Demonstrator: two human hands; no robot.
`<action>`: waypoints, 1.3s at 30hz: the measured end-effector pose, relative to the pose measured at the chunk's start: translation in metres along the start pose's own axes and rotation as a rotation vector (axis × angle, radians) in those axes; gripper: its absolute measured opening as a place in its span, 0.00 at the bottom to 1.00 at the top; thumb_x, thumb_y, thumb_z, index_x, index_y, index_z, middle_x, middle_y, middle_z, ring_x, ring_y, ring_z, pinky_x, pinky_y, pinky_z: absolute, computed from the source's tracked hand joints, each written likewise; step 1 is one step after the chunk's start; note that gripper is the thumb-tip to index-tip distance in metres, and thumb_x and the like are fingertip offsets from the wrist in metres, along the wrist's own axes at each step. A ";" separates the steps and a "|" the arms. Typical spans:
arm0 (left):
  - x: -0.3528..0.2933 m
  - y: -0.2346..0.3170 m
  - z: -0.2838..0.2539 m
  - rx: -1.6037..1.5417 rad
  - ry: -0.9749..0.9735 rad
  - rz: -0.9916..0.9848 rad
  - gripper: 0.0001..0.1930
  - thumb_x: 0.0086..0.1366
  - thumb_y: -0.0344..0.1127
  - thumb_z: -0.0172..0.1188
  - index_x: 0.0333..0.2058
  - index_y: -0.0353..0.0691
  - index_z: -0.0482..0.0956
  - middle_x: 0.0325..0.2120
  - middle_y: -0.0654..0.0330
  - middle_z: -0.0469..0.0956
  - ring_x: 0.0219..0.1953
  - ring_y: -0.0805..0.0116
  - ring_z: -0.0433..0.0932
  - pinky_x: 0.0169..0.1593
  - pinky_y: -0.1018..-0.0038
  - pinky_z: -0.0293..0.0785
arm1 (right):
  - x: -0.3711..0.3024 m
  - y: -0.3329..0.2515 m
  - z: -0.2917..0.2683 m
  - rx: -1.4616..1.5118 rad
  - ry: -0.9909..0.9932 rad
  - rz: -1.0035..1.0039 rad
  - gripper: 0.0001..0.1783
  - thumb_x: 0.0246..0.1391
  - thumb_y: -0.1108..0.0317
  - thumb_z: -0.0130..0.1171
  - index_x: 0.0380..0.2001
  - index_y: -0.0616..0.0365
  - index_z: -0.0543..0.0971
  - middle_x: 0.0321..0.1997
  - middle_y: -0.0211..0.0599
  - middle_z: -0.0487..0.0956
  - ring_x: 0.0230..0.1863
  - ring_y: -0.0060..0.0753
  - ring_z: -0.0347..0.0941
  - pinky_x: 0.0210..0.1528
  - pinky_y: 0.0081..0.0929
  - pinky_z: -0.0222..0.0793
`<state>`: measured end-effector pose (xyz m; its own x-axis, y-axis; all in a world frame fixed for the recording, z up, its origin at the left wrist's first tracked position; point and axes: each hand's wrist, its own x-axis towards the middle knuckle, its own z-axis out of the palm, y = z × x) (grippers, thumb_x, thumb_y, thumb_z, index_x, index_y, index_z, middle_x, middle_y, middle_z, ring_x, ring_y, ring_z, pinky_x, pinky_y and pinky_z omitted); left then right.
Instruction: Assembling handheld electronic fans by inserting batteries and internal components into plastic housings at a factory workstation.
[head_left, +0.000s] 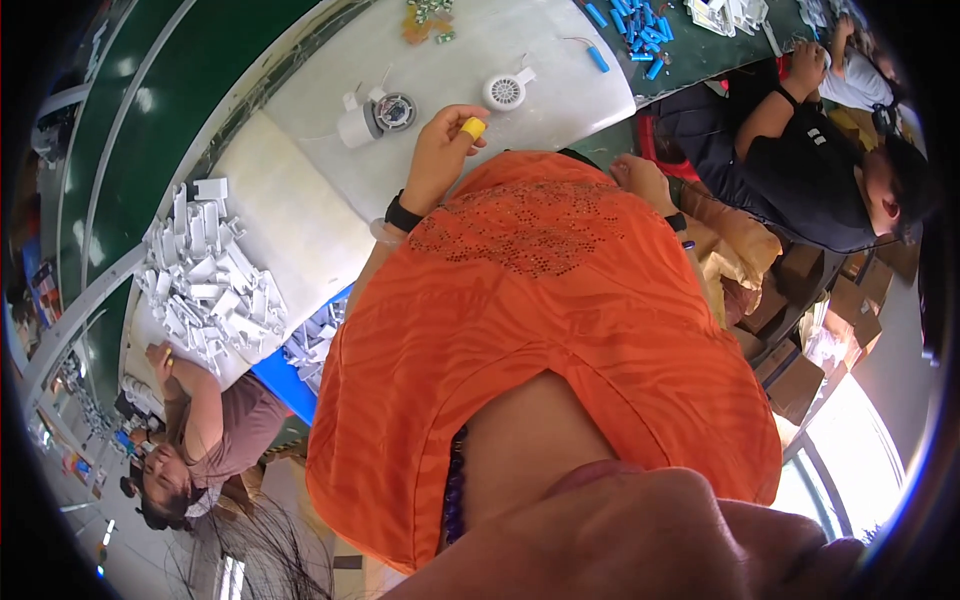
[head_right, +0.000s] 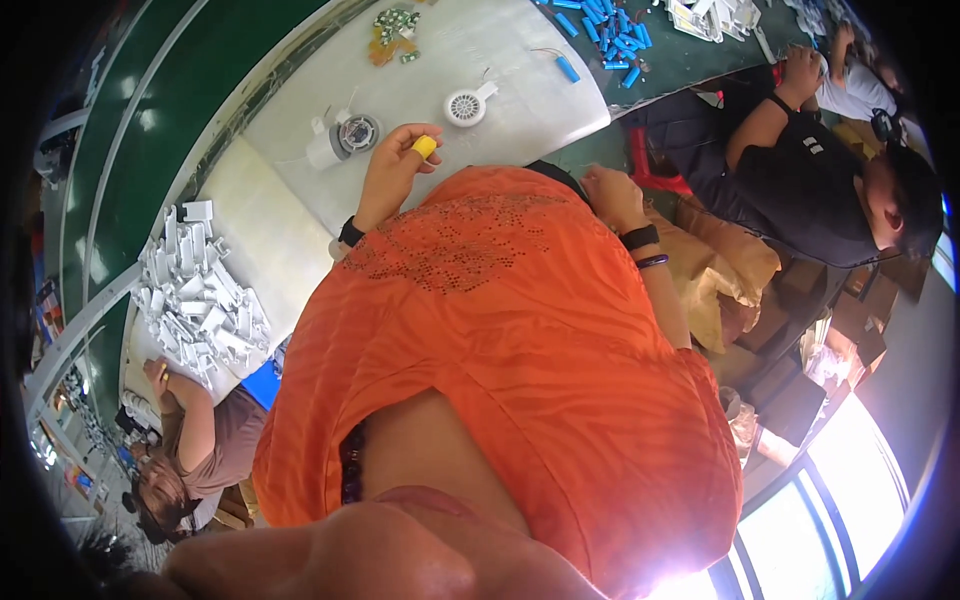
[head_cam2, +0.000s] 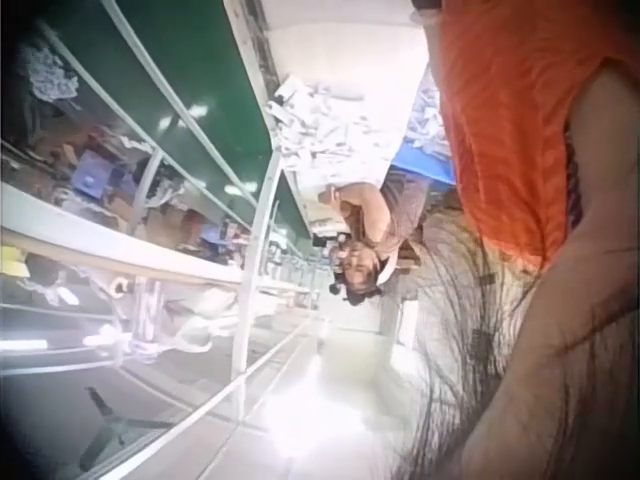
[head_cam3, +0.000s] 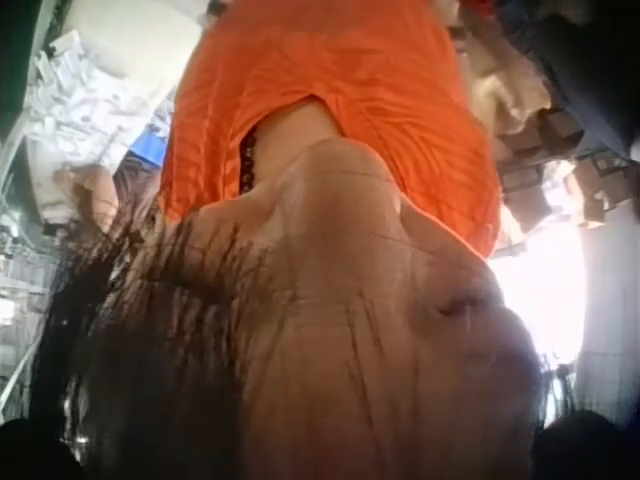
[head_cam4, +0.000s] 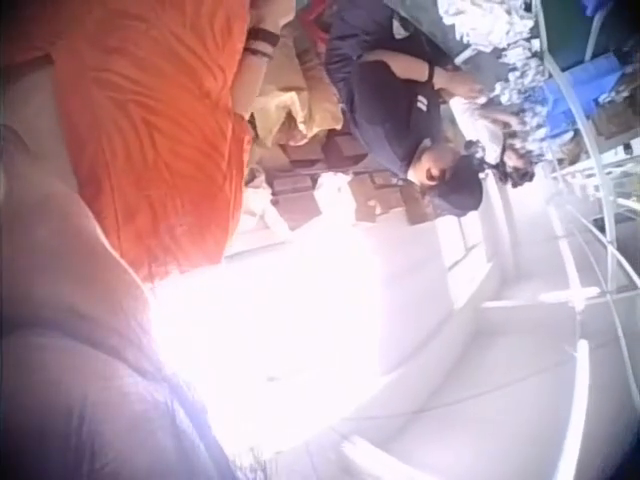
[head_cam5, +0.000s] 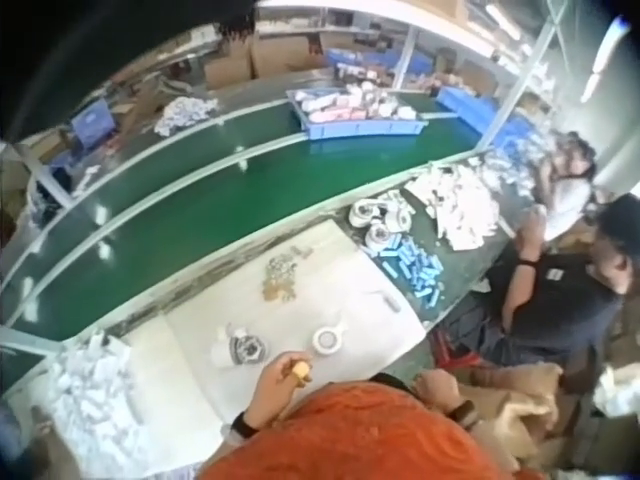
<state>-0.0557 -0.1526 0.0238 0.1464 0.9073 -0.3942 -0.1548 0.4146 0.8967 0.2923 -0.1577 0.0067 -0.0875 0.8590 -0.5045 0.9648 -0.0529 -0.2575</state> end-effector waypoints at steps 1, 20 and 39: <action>-0.002 -0.003 -0.001 0.006 0.000 0.012 0.11 0.66 0.30 0.51 0.46 0.37 0.75 0.38 0.62 0.77 0.35 0.76 0.75 0.40 0.79 0.72 | 0.007 -0.003 -0.004 -0.011 -0.009 -0.027 0.13 0.55 0.56 0.55 0.31 0.53 0.79 0.34 0.48 0.80 0.39 0.54 0.76 0.38 0.43 0.72; 0.036 -0.044 0.068 0.527 0.391 0.193 0.27 0.57 0.24 0.54 0.57 0.42 0.68 0.50 0.52 0.70 0.45 0.61 0.76 0.45 0.72 0.74 | 0.179 -0.100 -0.026 0.938 -0.509 -0.292 0.14 0.59 0.56 0.58 0.36 0.57 0.81 0.13 0.14 0.63 0.12 0.08 0.49 0.14 0.14 0.40; 0.074 -0.038 0.091 0.448 0.058 -0.004 0.19 0.64 0.34 0.54 0.53 0.36 0.71 0.48 0.49 0.76 0.47 0.60 0.77 0.51 0.71 0.72 | 0.148 -0.058 -0.066 0.649 -0.409 -0.705 0.13 0.62 0.63 0.53 0.38 0.62 0.80 0.29 0.28 0.78 0.33 0.15 0.70 0.39 0.16 0.65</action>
<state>0.0498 -0.1080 -0.0207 0.0888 0.9136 -0.3967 0.2854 0.3582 0.8889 0.2400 0.0063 0.0013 -0.7738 0.5697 -0.2768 0.3540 0.0266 -0.9349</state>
